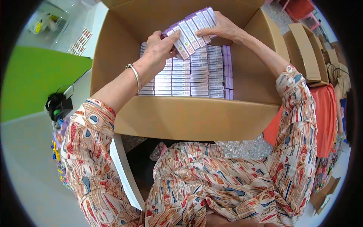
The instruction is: Packing small purple product boxes into a large cardboard shipping carton.
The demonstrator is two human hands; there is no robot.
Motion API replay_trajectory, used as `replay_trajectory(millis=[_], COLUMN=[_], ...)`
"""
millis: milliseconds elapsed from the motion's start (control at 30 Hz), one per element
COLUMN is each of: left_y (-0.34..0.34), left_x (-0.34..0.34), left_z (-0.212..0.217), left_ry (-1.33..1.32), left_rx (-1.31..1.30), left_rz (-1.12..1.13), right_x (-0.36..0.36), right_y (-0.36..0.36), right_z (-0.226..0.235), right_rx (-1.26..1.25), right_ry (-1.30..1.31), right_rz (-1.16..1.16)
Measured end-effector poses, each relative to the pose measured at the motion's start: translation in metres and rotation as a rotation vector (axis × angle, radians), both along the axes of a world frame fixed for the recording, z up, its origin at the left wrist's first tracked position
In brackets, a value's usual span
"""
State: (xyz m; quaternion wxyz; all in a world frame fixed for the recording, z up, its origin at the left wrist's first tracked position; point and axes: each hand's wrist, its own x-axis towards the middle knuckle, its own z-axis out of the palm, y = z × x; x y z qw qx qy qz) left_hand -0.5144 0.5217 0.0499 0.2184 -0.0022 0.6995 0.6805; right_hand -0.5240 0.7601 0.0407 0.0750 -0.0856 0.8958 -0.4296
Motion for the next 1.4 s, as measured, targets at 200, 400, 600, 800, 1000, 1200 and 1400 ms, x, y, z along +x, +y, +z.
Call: replay_trajectory(millis=[200, 400, 600, 800, 1000, 1200, 1400], left_y=[0.034, 0.069, 0.124, 0.160, 0.165, 0.182, 0.189], left_x=[-0.015, -0.003, 0.013, 0.039, 0.041, 0.048, 0.056], left_z=[-0.054, -0.129, -0.191, -0.248, -0.280, -0.294, -0.348], left_ry=[-0.287, -0.539, -0.705, -0.747, -0.789, -0.774, -0.596], left_rx=[-0.093, 0.123, 0.105, 0.150, 0.174, 0.097, -0.062], left_rz=[-0.071, -0.254, -0.324, -0.291, -0.167, -0.030, -0.058], right_x=[-0.031, -0.047, -0.056, -0.066, -0.067, -0.065, -0.072], right_y=[0.039, 0.066, 0.101, 0.103, 0.100, 0.100, 0.079], right_z=[-0.065, -0.093, -0.141, -0.176, -0.214, -0.239, -0.241], right_rx=[0.129, 0.350, 0.525, 0.644, 0.630, 0.622, 0.648], right_ry=[-0.108, -0.394, -0.630, -0.705, -0.743, -0.754, -0.615], right_rz=[-0.103, 0.044, 0.039, 0.126, 0.135, 0.090, 0.106])
